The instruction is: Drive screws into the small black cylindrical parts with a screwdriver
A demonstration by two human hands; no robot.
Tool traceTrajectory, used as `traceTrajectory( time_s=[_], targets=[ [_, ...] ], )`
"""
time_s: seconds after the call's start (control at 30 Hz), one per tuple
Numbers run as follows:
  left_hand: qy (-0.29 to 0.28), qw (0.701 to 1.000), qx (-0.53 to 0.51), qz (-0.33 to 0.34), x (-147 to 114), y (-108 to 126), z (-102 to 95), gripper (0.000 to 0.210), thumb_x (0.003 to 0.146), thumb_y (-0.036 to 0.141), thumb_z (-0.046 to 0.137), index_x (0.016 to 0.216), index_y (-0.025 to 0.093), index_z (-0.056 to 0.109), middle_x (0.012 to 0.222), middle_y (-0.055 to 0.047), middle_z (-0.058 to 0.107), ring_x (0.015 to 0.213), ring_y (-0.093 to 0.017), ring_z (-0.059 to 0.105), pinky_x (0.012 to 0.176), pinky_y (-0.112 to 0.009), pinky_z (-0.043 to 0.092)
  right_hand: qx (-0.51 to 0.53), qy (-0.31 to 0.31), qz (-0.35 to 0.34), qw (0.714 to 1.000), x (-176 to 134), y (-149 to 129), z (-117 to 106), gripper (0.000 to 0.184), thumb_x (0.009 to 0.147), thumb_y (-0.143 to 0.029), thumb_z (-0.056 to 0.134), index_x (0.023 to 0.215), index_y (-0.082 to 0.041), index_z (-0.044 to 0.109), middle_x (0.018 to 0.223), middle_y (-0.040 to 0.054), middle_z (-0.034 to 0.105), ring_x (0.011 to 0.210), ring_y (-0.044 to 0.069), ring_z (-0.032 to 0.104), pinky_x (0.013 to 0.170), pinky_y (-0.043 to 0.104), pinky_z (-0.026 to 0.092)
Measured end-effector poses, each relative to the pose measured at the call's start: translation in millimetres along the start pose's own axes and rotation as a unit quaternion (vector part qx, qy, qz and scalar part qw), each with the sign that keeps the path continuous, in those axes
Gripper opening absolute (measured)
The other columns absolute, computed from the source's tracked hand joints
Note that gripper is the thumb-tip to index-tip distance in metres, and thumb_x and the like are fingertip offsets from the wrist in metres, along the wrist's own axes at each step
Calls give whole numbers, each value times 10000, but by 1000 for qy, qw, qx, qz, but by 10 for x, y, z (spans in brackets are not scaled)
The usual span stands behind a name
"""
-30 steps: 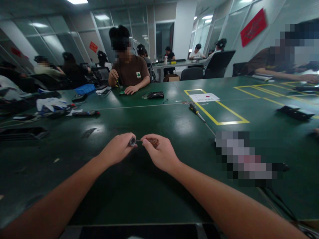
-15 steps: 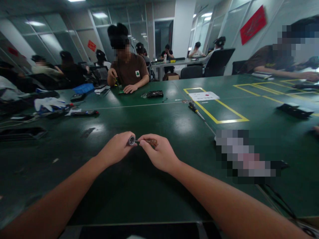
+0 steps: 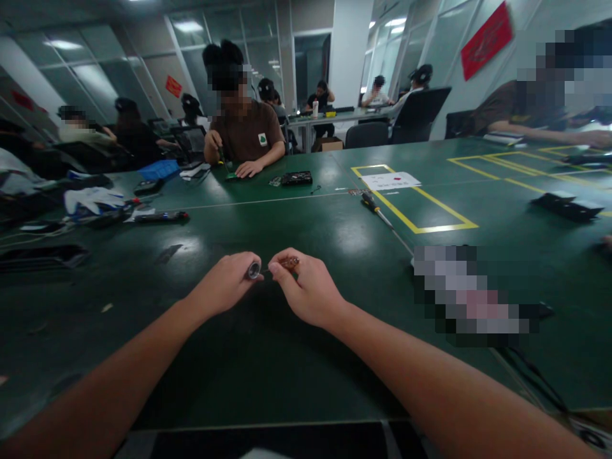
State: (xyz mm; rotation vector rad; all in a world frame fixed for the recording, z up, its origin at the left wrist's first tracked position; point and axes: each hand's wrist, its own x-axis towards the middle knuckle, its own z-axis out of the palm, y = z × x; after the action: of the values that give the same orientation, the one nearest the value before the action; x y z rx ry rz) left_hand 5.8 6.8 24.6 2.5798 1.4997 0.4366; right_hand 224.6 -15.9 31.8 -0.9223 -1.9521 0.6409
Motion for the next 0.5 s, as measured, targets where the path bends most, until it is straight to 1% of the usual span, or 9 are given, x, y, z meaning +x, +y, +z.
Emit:
traceTrajectory(
  time_s=[0.07,0.17,0.27,0.4,0.5],
  targets=[
    [3,1000,-13,-7,-3,19,-18,61,950,228,639,959,183,600,944,-43,672,873,-225,626,743,-346,419,11,12,-2,1000,-6,-3,-18,174,1025,-316,535,1001,-204,667,836,21,741,753,165,701,701,290,499],
    [2,999,-39,-7,-7,38,-27,51,956,229,629,948,184,606,940,-37,672,852,-211,620,713,-330,404,54,-1,8,998,-12,14,0,168,1022,-322,546,1050,-214,672,878,21,751,780,164,709,710,287,505],
    [6,998,-59,-7,-6,42,-21,43,958,220,621,933,187,606,941,-30,670,834,-197,614,694,-319,390,114,-7,32,993,1,48,37,164,1010,-323,561,1042,-212,677,866,21,741,799,166,708,737,298,520],
    [19,997,-78,-8,-1,35,-13,67,939,200,640,904,190,584,894,-11,656,801,-185,606,679,-309,373,215,7,83,973,39,116,59,172,985,-352,594,1003,-203,678,817,21,721,789,174,698,763,327,540],
    [28,996,-79,-6,0,31,-10,89,928,200,659,897,191,576,886,-7,653,788,-183,602,680,-310,374,266,16,109,958,55,173,82,199,964,-391,634,995,-203,690,803,23,720,775,176,695,768,342,545]
  ],
)
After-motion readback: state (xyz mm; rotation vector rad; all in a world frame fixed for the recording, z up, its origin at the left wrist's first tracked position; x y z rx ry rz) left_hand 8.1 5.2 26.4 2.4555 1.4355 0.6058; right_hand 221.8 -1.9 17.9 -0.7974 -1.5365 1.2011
